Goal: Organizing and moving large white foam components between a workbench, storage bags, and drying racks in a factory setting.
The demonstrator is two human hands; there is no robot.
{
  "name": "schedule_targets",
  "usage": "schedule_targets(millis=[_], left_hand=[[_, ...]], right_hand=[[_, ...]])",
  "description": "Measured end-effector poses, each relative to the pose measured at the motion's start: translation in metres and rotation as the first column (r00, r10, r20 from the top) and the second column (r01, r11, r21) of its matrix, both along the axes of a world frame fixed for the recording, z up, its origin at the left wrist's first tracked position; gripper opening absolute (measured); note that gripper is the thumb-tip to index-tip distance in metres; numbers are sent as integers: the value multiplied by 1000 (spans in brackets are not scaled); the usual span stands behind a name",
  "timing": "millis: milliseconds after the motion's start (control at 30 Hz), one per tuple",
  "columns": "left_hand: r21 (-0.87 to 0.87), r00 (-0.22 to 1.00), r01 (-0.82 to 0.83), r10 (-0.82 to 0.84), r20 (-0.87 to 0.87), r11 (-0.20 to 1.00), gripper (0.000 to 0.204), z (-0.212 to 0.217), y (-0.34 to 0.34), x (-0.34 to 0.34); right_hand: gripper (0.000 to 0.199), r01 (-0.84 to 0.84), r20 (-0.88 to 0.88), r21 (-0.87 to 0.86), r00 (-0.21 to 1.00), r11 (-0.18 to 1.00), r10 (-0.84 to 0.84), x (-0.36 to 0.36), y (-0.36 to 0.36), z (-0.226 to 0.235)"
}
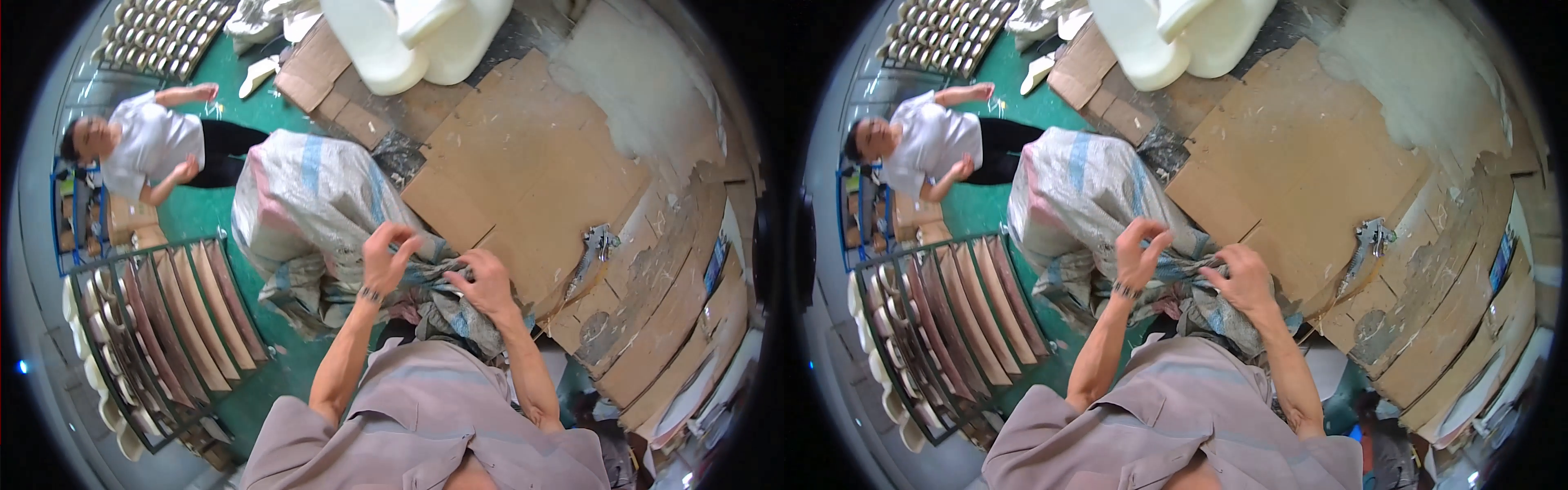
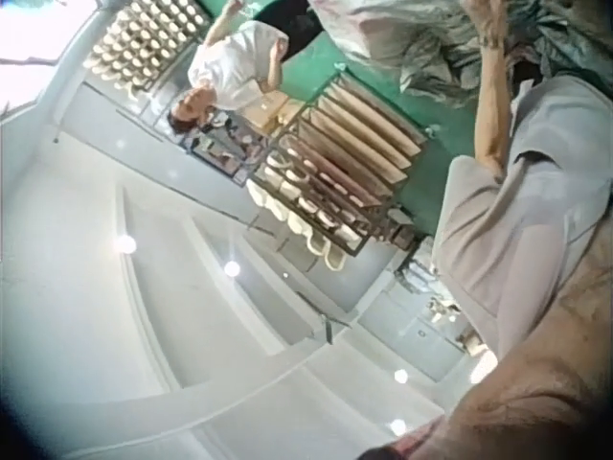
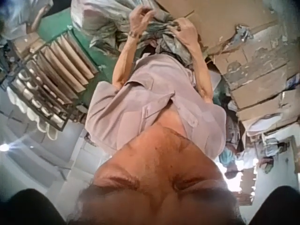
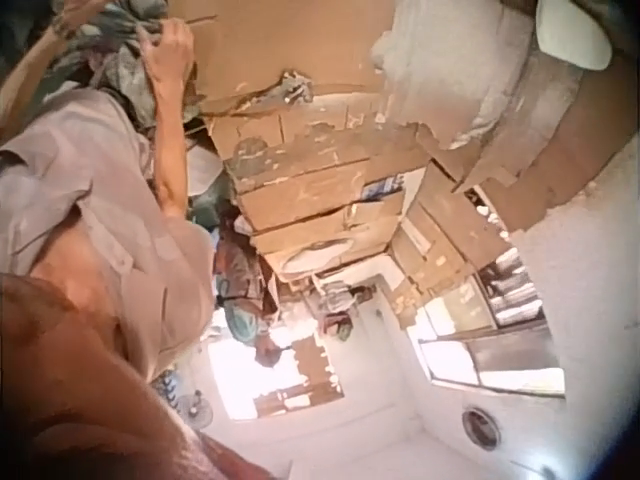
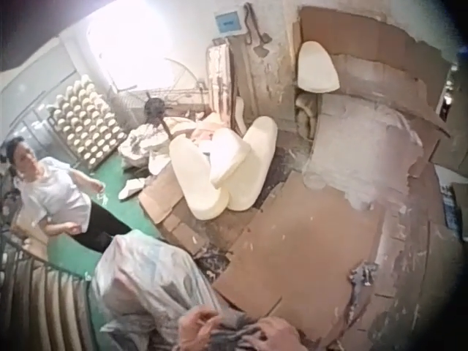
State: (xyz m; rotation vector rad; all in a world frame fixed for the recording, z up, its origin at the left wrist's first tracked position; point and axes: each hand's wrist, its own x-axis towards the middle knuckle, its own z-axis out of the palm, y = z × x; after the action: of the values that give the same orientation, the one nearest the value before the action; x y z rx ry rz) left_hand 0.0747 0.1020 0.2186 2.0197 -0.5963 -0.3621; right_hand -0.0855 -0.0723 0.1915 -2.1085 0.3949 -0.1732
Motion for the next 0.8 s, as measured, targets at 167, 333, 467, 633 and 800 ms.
schedule_targets(millis=[167, 333, 467, 633, 800], left_hand=[[309, 908, 43, 92, -408, 950, 16, -7, 127, -34], [569, 931, -46, 242, -274, 821, 18, -158, 223, -29], [40, 921, -386, 388, -41, 922, 32, -105, 194, 29], [-13, 970, -233, 233, 72, 972, 56, -71, 161, 135], [-24, 950, -199, 199, 242, 980, 71, -59, 174, 214]], right_hand=[[28, -438, -170, -23, 888, 899, 428, 32, 76, 13], [43, -734, -476, -17, 603, 679, 640, 61, 122, -19], [57, -382, -214, -101, 910, 919, 354, 95, 85, 13], [75, -197, -141, -658, 980, 727, 137, 145, 43, 10], [66, -342, -94, -676, 919, 652, 384, 155, 148, 85]])
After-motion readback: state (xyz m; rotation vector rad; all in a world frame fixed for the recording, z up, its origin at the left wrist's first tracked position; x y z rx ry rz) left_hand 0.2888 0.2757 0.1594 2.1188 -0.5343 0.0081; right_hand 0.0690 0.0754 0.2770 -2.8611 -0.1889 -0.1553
